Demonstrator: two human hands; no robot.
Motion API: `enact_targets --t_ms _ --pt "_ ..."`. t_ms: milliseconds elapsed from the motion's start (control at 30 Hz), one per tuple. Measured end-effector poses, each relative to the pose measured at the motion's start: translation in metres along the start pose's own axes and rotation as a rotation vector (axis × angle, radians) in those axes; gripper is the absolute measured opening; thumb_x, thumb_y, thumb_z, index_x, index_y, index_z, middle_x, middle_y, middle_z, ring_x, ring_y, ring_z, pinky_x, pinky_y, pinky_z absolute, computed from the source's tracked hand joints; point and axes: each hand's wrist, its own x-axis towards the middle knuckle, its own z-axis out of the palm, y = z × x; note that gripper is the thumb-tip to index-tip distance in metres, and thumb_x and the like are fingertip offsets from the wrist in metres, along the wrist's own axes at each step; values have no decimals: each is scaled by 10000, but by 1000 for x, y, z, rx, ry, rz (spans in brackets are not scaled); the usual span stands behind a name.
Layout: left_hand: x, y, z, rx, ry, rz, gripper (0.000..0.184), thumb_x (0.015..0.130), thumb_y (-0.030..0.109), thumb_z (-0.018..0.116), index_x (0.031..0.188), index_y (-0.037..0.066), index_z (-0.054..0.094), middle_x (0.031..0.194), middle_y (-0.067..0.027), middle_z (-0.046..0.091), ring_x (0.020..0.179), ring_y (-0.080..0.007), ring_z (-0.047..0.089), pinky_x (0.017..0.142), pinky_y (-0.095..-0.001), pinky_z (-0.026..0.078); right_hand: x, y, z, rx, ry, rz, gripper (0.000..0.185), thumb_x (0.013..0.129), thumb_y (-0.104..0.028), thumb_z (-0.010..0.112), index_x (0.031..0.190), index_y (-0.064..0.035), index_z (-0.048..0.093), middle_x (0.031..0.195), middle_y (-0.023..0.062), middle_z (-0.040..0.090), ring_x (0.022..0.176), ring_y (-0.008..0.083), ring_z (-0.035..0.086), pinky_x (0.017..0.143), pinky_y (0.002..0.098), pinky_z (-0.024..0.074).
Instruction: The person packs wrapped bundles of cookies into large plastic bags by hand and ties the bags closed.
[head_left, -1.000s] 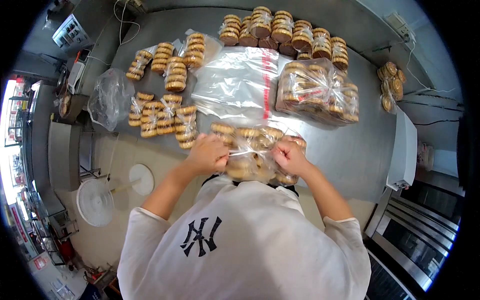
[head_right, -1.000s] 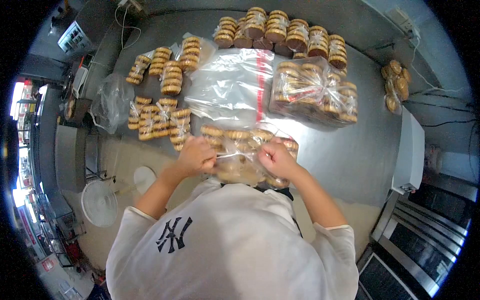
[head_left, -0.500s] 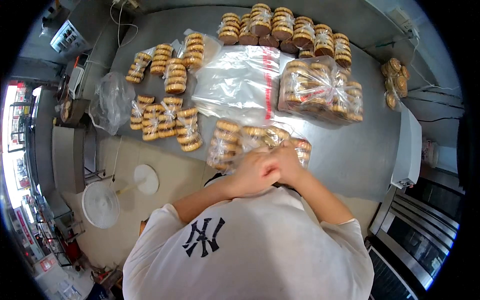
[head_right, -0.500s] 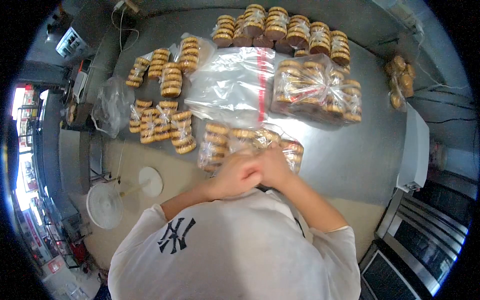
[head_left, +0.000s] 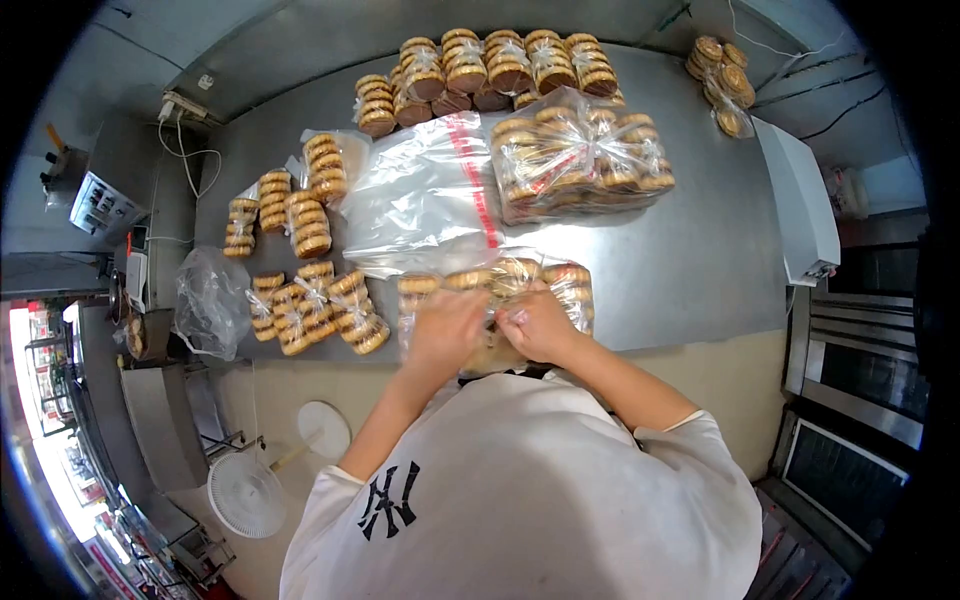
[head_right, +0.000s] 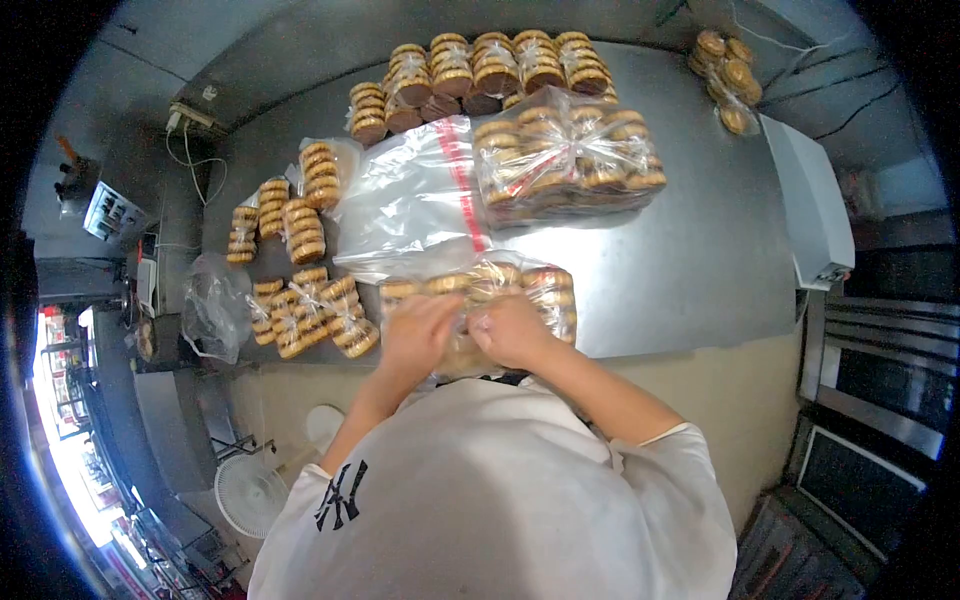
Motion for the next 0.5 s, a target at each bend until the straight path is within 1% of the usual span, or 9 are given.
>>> enact_targets --t_ms 133,200,233,267,300,333,400,467,500 --pt "-12 3 23 -99 -52 -10 196 821 102 650 1011 66 682 960 -85 687 854 -282 607 783 -397 486 -4 12 1 -27 -19 50 275 855 -218 490 664 -79 630 684 125 641 692 330 605 766 445 425" --pt "-14 0 34 -276 14 -88 145 855 122 627 982 73 678 923 -87 674 833 -288 600 763 -405 473 -5 16 1 -47 -25 51 264 857 -221 501 683 -79 641 696 119 644 704 323 606 769 436 424" --pt "-16 -3 37 -278 14 -84 145 855 122 627 982 73 678 923 -87 674 833 -288 600 763 -405 473 -6 17 1 31 41 4 256 855 -230 526 690 -78 648 678 120 636 685 323 601 759 436 426" --pt "-17 -5 37 -296 -53 -178 120 874 134 611 957 73 671 880 -84 661 813 -291 592 748 -406 465 -5 15 -1 110 107 -45 249 853 -239 551 696 -76 656 661 121 627 666 323 596 748 436 427" --pt "-17 -6 37 -313 -120 -273 109 892 146 594 933 74 665 836 -81 649 793 -293 583 734 -407 457 -5 14 -6 110 110 -44 249 853 -239 551 696 -76 656 661 121 627 666 323 596 748 436 427" --pt "-17 -7 37 -313 -121 -275 109 892 146 594 933 74 665 836 -81 649 793 -293 583 734 -407 457 -5 12 -14 115 101 -52 256 852 -247 574 678 -79 658 635 118 617 642 323 589 721 434 431" --pt "-9 -4 34 -357 -114 -263 127 916 175 567 885 82 648 752 -89 613 752 -299 570 723 -416 437 -5 19 -22 120 80 -62 265 850 -256 598 661 -81 659 609 115 606 618 322 582 694 431 435" --pt "-12 -4 34 -320 -111 -255 143 922 191 559 874 86 644 743 -88 615 746 -296 574 724 -417 431 -6 32 -22 109 60 -108 178 836 -185 631 687 -95 671 609 76 595 586 279 557 655 386 416" --pt "-9 -5 34 -280 -102 -242 160 928 207 552 864 91 641 734 -87 617 741 -293 579 725 -419 425 -5 34 -23 105 62 -111 178 836 -185 631 687 -95 671 609 76 595 586 279 557 655 386 416"
